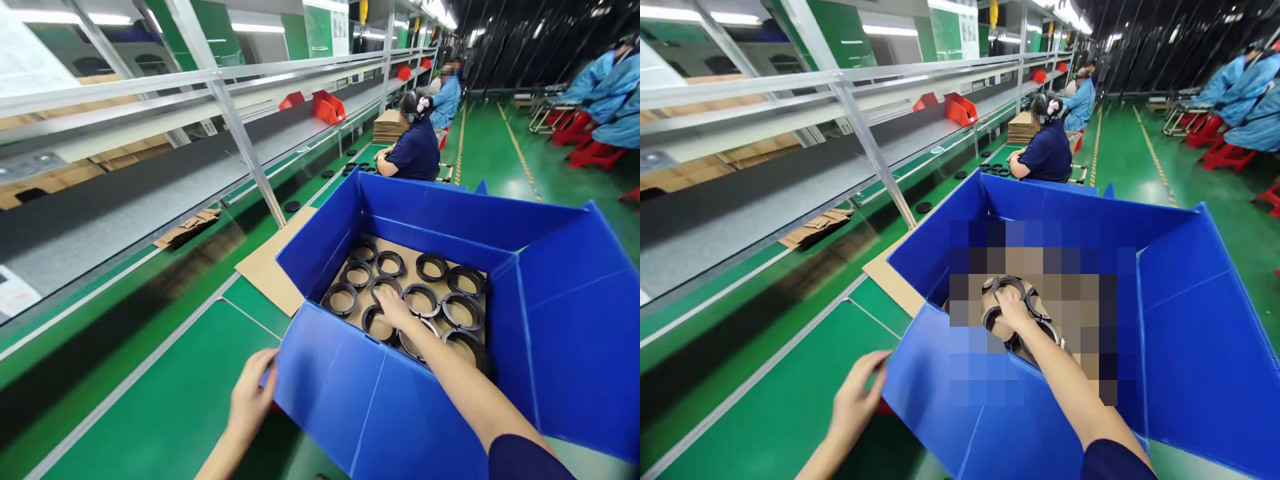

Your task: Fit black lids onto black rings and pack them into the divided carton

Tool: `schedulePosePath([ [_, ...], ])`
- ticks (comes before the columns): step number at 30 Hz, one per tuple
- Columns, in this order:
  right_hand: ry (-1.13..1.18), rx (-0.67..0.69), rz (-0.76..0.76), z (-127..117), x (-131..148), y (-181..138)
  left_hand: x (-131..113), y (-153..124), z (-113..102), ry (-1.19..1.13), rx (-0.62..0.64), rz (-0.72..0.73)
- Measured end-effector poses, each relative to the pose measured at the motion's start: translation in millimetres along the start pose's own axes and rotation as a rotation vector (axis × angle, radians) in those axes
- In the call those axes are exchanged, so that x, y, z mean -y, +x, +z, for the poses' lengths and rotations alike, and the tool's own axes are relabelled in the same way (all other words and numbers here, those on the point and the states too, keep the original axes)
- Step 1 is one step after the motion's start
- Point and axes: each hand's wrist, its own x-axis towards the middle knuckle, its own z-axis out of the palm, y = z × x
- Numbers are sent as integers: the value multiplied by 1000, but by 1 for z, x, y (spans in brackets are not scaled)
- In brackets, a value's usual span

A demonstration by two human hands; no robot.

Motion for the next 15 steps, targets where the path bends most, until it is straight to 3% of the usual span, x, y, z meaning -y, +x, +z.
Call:
schedulePosePath([
  [3, -70, 75, -58, 5, 7, -1, -42, 93, 54, 39, 384, 244],
  [4, -107, 77, -52, 2, 6, -6, -57, 122, 75, 115, 497, 249],
  [7, -203, 13, 78, -16, -12, -30, -94, 184, 133, 391, 744, 61],
  [11, -201, -27, 420, -41, -60, -79, -109, 210, 185, 505, 959, -50],
  [15, -206, 67, 616, -43, -96, -112, -107, 209, 216, 487, 1008, -114],
])
